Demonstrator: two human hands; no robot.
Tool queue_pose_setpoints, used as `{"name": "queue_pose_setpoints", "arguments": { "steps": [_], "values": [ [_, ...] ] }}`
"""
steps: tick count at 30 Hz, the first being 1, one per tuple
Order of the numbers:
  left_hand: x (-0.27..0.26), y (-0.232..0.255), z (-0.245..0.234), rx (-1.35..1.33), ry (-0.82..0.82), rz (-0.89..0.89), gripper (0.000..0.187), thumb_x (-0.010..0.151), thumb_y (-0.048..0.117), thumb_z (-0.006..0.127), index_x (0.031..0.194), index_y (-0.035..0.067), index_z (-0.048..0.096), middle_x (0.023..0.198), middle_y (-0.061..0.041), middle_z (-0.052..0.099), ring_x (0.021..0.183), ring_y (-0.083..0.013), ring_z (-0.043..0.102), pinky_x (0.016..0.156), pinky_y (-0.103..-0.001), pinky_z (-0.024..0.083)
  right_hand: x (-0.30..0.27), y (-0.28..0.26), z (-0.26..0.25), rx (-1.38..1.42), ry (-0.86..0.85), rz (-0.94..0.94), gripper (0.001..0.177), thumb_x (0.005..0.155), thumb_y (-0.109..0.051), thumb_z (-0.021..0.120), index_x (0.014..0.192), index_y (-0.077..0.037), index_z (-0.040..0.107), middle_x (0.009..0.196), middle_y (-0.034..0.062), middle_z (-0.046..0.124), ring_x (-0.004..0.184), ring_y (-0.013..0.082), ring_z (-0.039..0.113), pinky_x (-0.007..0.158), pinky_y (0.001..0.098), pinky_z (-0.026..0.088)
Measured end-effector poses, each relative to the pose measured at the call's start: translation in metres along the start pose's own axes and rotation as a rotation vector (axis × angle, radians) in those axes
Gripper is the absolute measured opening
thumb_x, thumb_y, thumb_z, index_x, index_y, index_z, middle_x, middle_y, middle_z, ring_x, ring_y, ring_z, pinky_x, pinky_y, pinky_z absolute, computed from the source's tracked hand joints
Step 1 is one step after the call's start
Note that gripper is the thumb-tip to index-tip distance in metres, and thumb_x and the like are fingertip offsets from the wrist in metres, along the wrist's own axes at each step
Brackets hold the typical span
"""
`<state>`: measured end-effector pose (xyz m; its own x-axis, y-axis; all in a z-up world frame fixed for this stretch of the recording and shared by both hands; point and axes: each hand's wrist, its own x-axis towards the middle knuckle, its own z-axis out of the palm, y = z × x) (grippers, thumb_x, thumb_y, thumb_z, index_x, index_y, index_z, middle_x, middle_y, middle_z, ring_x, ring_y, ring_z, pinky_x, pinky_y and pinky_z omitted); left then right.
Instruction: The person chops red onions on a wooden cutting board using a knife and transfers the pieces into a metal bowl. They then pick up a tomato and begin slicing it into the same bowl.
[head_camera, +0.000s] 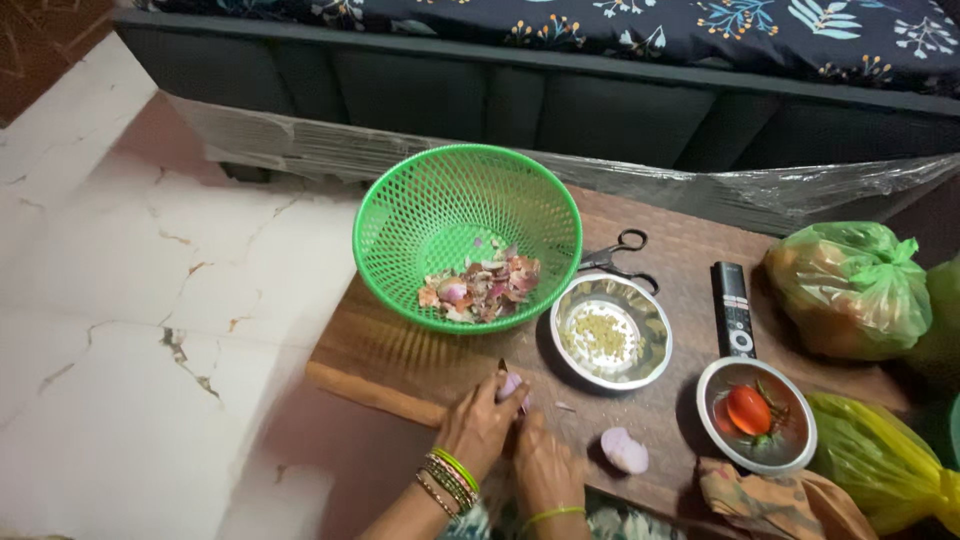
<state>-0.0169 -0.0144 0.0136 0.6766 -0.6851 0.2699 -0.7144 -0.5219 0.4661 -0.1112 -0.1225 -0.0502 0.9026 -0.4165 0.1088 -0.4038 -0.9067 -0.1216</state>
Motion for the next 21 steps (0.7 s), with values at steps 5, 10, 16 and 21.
{"name": "queue_pose_setpoints", "arguments": {
  "steps": [5,10,16,21],
  "values": [
    [-0.001,0.002,0.004,-0.001,0.055,0.020,0.044,0.089,0.002,0.059,0.129,0.016,0.069,0.125,-0.018,0.065,0.109,-0.0355,0.068,0.088,-0.045,0.058,-0.002,0.001,-0.010,0.011,-0.219,0.083,0.014,0.100,-0.020,0.043,0.108,-0.012,0.051,0.083,0.0153,0.074,0.078,0.0333,0.076,0.066,0.0508,0.059],
    [0.000,0.009,-0.010,-0.015,0.064,0.000,0.043,0.088,0.005,0.060,0.129,0.015,0.069,0.127,-0.018,0.065,0.108,-0.0374,0.067,0.087,-0.047,0.058,-0.020,0.008,-0.008,0.200,-0.297,0.256,0.016,0.098,-0.027,0.045,0.106,-0.015,0.051,0.092,0.0219,0.074,0.090,0.0424,0.074,0.077,0.0606,0.056],
    [-0.002,0.012,-0.015,-0.061,0.016,-0.061,0.040,0.090,0.010,0.066,0.130,0.017,0.068,0.125,-0.017,0.064,0.104,-0.0376,0.068,0.084,-0.048,0.057,-0.052,0.027,0.015,0.187,-0.454,0.389,0.027,0.094,-0.032,0.051,0.118,-0.020,0.050,0.095,0.0262,0.073,0.095,0.0450,0.073,0.084,0.0617,0.052],
    [-0.005,0.006,-0.006,-0.270,0.035,-0.146,0.052,0.086,0.009,0.071,0.137,0.013,0.061,0.121,-0.016,0.068,0.097,-0.0357,0.071,0.082,-0.043,0.059,-0.055,0.023,-0.048,0.194,-0.377,0.488,0.023,0.102,-0.038,0.046,0.119,-0.024,0.054,0.100,0.0218,0.074,0.099,0.0438,0.073,0.087,0.0584,0.054]
  ]
}}
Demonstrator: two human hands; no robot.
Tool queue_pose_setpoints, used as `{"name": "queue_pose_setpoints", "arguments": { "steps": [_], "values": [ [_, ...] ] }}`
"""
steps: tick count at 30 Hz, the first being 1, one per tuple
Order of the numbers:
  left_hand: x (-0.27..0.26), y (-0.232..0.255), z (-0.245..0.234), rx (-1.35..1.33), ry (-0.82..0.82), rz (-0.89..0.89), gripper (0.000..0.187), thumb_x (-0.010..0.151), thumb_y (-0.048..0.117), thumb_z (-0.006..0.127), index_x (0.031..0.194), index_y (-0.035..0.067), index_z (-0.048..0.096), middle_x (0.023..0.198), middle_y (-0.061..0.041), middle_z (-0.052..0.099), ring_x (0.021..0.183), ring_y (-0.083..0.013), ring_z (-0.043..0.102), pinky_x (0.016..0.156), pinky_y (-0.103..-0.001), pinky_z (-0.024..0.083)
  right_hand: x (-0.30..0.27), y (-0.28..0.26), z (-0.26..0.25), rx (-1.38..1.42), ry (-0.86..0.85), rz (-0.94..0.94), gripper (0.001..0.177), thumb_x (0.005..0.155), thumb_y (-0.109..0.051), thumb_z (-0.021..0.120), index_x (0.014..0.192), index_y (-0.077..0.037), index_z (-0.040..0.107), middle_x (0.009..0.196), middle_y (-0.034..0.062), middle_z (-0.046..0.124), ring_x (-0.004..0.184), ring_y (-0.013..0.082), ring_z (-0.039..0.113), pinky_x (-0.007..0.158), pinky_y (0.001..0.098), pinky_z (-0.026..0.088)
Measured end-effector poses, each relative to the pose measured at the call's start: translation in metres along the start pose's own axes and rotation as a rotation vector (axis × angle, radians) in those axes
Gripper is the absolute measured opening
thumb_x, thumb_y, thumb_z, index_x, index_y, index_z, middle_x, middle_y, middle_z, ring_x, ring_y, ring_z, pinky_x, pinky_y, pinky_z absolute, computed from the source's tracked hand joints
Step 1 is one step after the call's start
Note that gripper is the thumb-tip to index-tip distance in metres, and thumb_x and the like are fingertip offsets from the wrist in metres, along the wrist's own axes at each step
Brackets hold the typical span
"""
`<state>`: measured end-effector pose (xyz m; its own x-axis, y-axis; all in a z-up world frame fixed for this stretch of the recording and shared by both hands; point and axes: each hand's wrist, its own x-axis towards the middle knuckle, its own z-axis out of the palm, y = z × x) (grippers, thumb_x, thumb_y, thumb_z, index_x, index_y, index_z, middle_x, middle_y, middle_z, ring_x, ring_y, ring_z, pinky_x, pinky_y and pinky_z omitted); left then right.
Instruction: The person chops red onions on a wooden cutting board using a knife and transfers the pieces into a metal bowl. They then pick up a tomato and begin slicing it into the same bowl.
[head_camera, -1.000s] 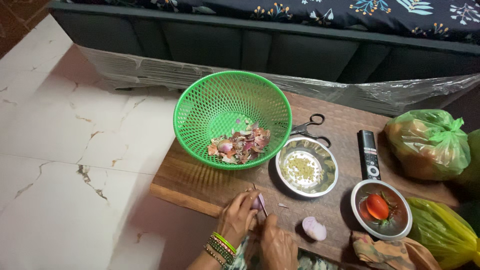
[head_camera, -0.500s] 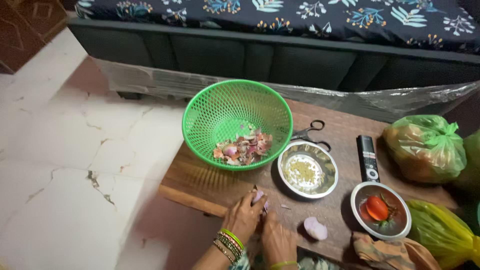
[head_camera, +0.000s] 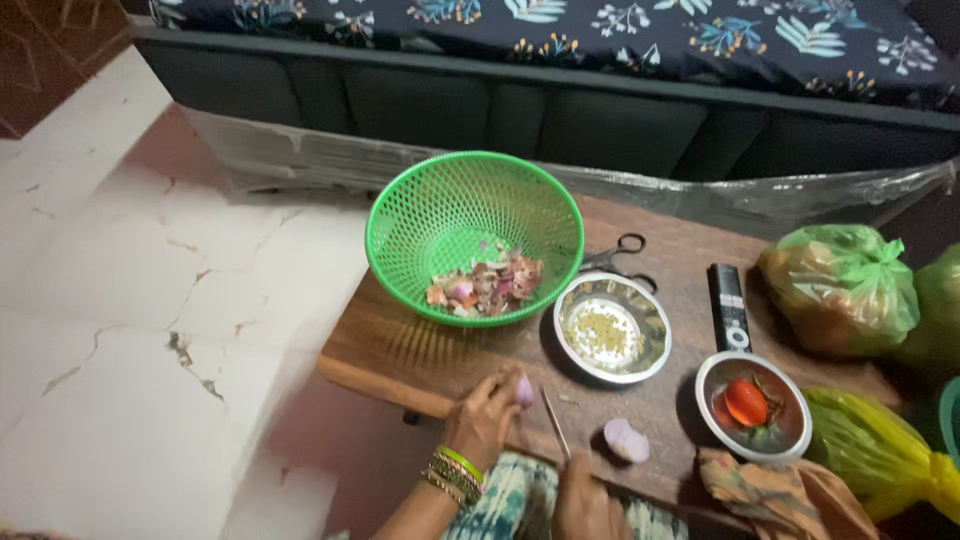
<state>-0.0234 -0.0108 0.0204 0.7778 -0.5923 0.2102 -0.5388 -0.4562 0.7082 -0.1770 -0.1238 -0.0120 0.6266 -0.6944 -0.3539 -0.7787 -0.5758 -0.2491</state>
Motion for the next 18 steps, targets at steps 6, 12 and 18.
{"name": "queue_pose_setpoints", "arguments": {
  "steps": [6,12,18],
  "values": [
    [-0.003,-0.007,0.000,-0.174,0.144,0.036,0.038,0.083,0.009,0.076,0.118,0.003,0.063,0.118,-0.020,0.071,0.098,-0.0386,0.070,0.082,-0.043,0.058,-0.009,-0.048,-0.045,0.061,0.159,-0.334,0.020,0.091,-0.019,0.057,0.108,-0.012,0.050,0.097,0.0201,0.074,0.096,0.0466,0.069,0.079,0.0611,0.052],
    [-0.004,-0.010,0.001,-0.158,0.171,0.065,0.029,0.080,0.005,0.078,0.108,0.003,0.068,0.115,-0.019,0.073,0.102,-0.0370,0.072,0.085,-0.043,0.059,-0.010,-0.055,-0.038,0.067,0.042,-0.276,0.029,0.091,-0.017,0.056,0.116,-0.014,0.043,0.095,0.0223,0.072,0.092,0.0503,0.067,0.081,0.0630,0.049],
    [-0.002,-0.012,0.000,-0.145,0.148,0.057,0.028,0.081,0.004,0.077,0.108,0.002,0.070,0.119,-0.020,0.072,0.112,-0.0346,0.071,0.089,-0.040,0.060,-0.001,-0.054,-0.032,0.079,0.090,-0.312,0.011,0.093,-0.015,0.051,0.103,-0.010,0.049,0.088,0.0244,0.072,0.089,0.0491,0.068,0.075,0.0605,0.053]
  ]
}}
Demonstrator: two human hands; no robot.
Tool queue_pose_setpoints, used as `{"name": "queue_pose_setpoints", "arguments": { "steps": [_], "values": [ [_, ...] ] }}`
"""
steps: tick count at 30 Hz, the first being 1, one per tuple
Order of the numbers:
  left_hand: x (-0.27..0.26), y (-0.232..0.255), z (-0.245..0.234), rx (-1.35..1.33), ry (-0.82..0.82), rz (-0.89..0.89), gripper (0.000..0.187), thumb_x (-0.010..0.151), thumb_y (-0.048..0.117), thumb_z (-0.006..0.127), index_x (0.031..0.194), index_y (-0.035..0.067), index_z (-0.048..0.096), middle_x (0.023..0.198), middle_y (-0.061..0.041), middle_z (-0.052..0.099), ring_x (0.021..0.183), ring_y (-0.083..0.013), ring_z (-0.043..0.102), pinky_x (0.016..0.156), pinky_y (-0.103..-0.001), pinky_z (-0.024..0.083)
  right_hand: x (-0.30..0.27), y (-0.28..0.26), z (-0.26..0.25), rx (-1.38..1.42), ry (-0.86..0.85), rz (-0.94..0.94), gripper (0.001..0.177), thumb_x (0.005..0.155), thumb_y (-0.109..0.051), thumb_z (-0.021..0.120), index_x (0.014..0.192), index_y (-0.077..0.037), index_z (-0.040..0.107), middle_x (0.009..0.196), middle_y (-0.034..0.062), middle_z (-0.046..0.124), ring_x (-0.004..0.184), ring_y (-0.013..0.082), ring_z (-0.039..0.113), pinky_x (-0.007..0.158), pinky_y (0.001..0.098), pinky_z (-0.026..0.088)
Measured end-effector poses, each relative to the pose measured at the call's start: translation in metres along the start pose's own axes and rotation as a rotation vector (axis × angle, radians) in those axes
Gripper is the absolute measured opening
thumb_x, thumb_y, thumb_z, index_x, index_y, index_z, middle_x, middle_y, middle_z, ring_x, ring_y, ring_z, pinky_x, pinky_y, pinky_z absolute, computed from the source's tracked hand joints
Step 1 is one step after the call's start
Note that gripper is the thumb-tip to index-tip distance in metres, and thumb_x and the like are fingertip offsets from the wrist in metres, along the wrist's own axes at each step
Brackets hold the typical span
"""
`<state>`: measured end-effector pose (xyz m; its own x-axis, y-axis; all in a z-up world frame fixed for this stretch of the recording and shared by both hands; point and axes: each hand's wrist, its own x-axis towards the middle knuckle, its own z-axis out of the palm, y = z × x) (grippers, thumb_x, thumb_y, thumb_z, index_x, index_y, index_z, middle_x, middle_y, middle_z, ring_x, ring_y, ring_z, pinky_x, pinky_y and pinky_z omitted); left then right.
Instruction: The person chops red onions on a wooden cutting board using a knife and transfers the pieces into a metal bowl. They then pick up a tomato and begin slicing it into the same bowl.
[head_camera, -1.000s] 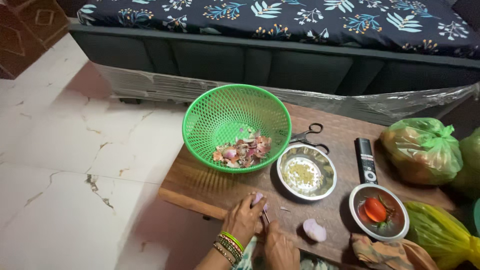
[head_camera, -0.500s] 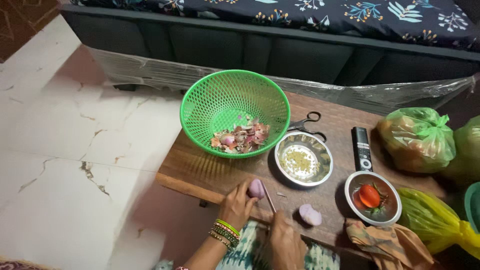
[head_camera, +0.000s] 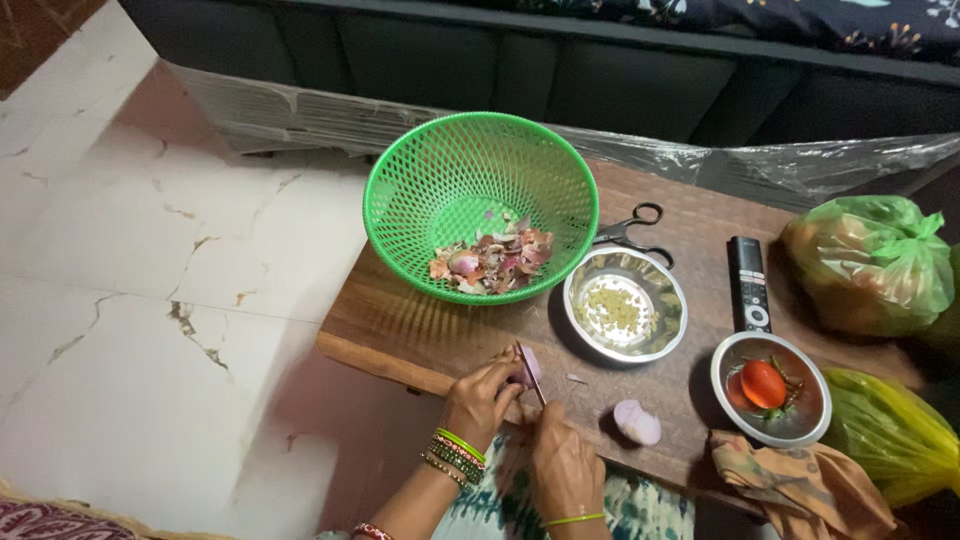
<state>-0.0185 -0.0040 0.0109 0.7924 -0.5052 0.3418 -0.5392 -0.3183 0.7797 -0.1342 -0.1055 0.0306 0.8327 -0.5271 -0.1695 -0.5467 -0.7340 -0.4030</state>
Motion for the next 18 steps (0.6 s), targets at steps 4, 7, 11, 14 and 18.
{"name": "queue_pose_setpoints", "arguments": {
  "steps": [4,7,11,14,18],
  "values": [
    [-0.001,-0.006,0.003,0.002,-0.002,0.001,0.026,0.083,0.006,0.077,0.107,0.003,0.070,0.118,-0.019,0.074,0.110,-0.0346,0.071,0.089,-0.041,0.059,0.006,-0.003,0.009,-0.127,0.035,-0.043,0.011,0.096,-0.016,0.047,0.101,-0.007,0.049,0.085,0.0240,0.072,0.083,0.0452,0.071,0.071,0.0561,0.056],
    [-0.006,-0.011,0.003,-0.027,0.004,0.056,0.028,0.083,0.005,0.077,0.110,0.003,0.070,0.115,-0.019,0.074,0.110,-0.0352,0.071,0.090,-0.042,0.059,0.008,0.001,0.020,-0.157,0.028,-0.054,0.012,0.095,-0.017,0.048,0.101,-0.006,0.049,0.081,0.0238,0.072,0.081,0.0428,0.072,0.070,0.0537,0.057],
    [0.000,-0.022,0.009,-0.049,0.017,0.093,0.041,0.087,0.007,0.076,0.126,0.005,0.064,0.123,-0.019,0.070,0.110,-0.0362,0.071,0.089,-0.042,0.060,0.029,0.011,0.045,-0.240,0.152,-0.179,0.021,0.091,-0.013,0.052,0.108,-0.001,0.052,0.077,0.0198,0.071,0.076,0.0395,0.072,0.065,0.0500,0.057],
    [-0.015,-0.015,0.014,0.192,-0.075,0.070,0.050,0.090,0.012,0.075,0.138,0.019,0.064,0.114,-0.015,0.065,0.100,-0.0323,0.069,0.084,-0.044,0.058,0.018,0.026,0.056,-0.292,0.243,-0.306,0.039,0.084,-0.010,0.054,0.120,0.006,0.052,0.079,0.0185,0.071,0.073,0.0370,0.072,0.064,0.0468,0.058],
    [-0.010,-0.012,0.013,0.382,-0.113,0.109,0.058,0.088,0.013,0.075,0.144,0.026,0.064,0.111,-0.009,0.062,0.096,-0.0314,0.067,0.083,-0.046,0.057,0.021,0.020,0.046,-0.262,0.095,-0.191,0.011,0.095,-0.014,0.052,0.104,-0.008,0.054,0.083,0.0175,0.070,0.081,0.0375,0.072,0.070,0.0473,0.058]
  ]
}}
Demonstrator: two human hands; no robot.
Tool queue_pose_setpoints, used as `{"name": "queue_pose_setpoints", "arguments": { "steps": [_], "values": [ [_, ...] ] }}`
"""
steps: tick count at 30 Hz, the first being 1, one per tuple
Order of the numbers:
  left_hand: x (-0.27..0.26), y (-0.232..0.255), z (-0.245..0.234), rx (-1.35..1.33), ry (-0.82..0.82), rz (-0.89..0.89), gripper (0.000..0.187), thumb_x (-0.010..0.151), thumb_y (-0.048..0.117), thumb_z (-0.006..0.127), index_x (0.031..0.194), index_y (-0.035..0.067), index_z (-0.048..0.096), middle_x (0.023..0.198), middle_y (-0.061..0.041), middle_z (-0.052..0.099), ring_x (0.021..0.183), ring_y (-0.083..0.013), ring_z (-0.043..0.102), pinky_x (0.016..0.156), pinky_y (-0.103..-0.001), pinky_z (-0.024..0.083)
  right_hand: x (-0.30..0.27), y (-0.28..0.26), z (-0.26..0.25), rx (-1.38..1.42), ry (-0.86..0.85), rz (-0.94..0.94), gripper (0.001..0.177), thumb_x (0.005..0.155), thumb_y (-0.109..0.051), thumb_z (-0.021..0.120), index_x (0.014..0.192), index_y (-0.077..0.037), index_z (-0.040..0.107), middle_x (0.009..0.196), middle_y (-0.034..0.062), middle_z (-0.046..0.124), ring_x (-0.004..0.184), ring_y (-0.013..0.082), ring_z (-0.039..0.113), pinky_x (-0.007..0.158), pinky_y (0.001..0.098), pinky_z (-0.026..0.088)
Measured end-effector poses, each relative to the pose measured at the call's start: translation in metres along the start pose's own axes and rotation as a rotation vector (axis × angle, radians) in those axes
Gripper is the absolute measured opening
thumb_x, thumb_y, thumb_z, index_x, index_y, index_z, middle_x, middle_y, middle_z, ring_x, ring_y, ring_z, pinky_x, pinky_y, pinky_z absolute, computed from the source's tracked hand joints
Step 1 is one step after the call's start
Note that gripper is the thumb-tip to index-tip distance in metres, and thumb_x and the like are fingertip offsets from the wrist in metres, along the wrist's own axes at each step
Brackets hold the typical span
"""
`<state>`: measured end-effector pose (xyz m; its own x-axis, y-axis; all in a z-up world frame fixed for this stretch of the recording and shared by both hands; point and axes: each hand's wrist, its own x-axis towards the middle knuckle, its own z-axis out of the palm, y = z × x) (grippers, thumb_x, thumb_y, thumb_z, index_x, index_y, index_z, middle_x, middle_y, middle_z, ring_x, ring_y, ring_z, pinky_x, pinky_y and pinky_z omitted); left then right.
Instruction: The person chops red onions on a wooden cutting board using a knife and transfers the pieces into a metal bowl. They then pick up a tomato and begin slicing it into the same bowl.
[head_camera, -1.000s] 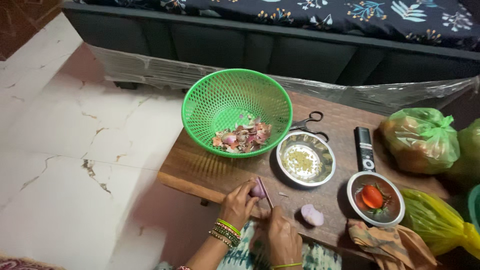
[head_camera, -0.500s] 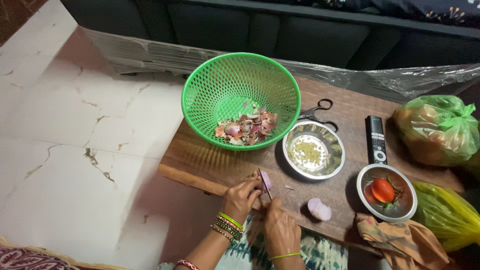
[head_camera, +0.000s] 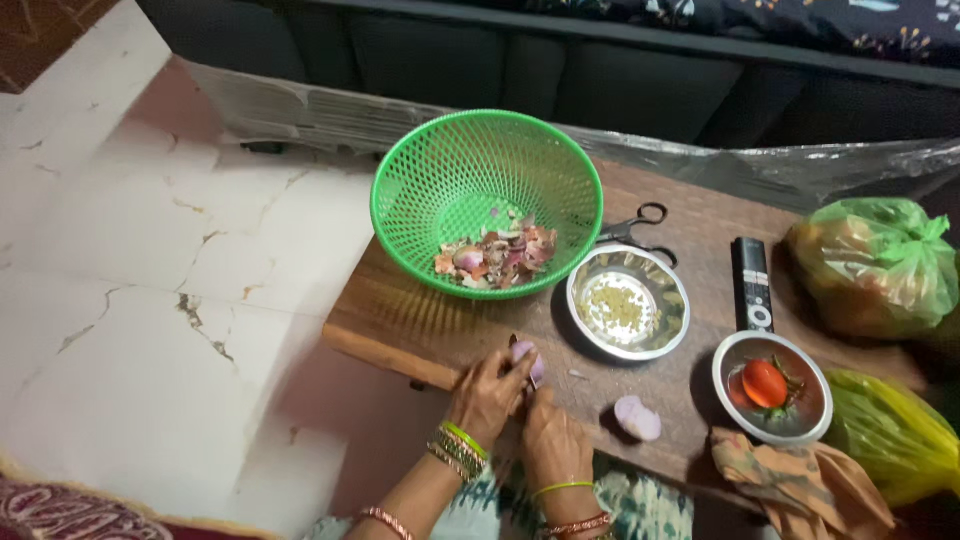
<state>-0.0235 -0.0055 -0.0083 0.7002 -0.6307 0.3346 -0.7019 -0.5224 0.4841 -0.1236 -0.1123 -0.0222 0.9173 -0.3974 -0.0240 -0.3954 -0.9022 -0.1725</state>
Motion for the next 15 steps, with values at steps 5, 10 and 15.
{"name": "queue_pose_setpoints", "arguments": {
  "steps": [5,10,15],
  "values": [
    [0.007,0.001,-0.008,-0.019,0.099,0.073,0.053,0.084,0.013,0.077,0.135,0.020,0.064,0.125,-0.015,0.063,0.100,-0.0331,0.067,0.082,-0.047,0.056,-0.025,-0.005,-0.029,0.184,-0.163,0.191,0.019,0.094,-0.019,0.048,0.111,-0.012,0.048,0.095,0.0230,0.072,0.093,0.0463,0.070,0.078,0.0589,0.054],
    [0.006,0.005,-0.013,-0.067,0.137,0.112,0.056,0.084,0.009,0.075,0.139,0.017,0.064,0.118,-0.013,0.068,0.103,-0.0322,0.067,0.086,-0.044,0.058,-0.042,0.006,-0.021,0.190,-0.354,0.362,0.031,0.099,-0.041,0.047,0.117,-0.016,0.045,0.099,0.0252,0.073,0.102,0.0473,0.069,0.092,0.0615,0.049],
    [0.005,0.010,-0.017,-0.092,0.100,0.052,0.056,0.081,0.013,0.079,0.135,0.019,0.067,0.109,-0.010,0.069,0.100,-0.0299,0.069,0.083,-0.043,0.058,-0.058,0.045,0.029,0.215,-0.396,0.361,0.027,0.102,-0.043,0.042,0.111,-0.019,0.052,0.097,0.0266,0.074,0.102,0.0416,0.073,0.089,0.0582,0.054]
  ]
}}
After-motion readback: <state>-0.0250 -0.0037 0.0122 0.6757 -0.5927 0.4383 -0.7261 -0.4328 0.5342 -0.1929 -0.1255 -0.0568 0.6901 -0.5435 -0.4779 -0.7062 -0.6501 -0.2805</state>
